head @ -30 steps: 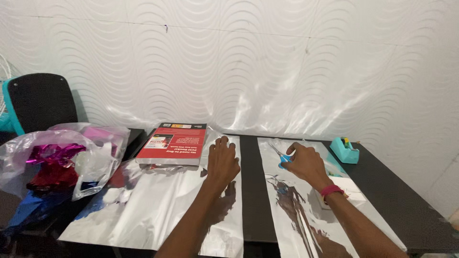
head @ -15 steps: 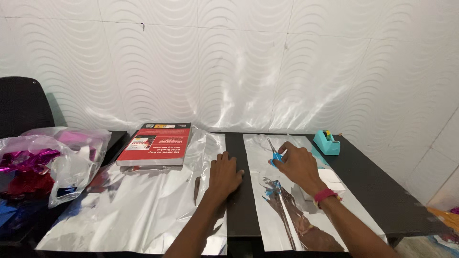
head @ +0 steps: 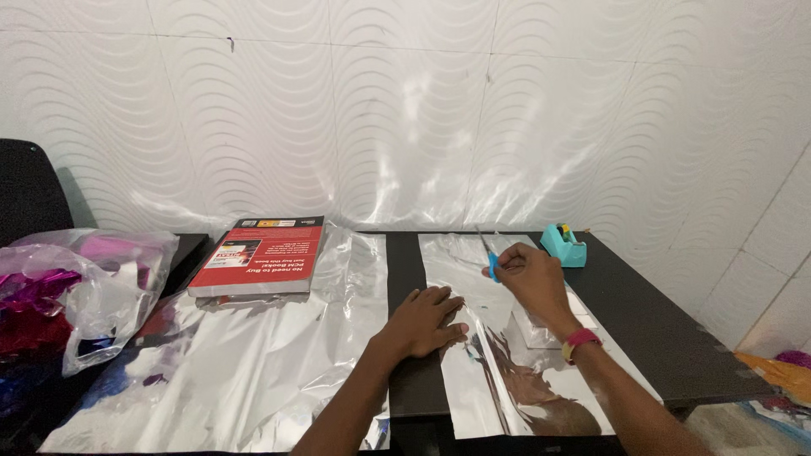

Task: The person cuts a sheet of shiny purple wrapping paper with scissors, then wraps a small white box by folding the paper around it and tucking the edges. The person repeats the process with another small white box, folding and adjusting the paper to cover the box.

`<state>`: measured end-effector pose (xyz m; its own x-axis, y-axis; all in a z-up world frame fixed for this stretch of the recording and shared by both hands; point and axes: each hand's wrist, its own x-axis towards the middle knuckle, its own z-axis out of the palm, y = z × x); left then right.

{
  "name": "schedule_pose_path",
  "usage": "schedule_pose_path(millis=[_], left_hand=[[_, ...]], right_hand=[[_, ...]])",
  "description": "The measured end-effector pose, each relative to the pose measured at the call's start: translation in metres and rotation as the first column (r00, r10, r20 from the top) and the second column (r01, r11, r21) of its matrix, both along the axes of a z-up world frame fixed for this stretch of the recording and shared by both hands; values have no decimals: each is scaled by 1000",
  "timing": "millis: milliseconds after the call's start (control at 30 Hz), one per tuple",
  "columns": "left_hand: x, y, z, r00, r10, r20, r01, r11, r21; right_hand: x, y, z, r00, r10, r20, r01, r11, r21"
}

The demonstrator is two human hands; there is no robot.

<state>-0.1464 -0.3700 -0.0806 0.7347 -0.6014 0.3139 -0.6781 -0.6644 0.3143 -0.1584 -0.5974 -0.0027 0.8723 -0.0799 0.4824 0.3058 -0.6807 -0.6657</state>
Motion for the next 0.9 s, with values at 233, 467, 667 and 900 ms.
schedule_pose_path(millis=[233,467,667,900], left_hand=[[3,11,-6,1000,24,-18,-26,996,-88],[11,17,-13,990,143,9,-142,987,-74],[7,22,-13,969,221,114,-211,973,-93],[-4,23,-2,994,71,88,-58,987,-150]], right_hand=[[6,-68,10,966,-255,43,258,964,-67],[25,-129,-18,912,-399,-99,371,902,-222],[32,-151,-47,894,-414,-172,355,888,-291],[37,-171,-60,904,-274,-329,284,959,-18]])
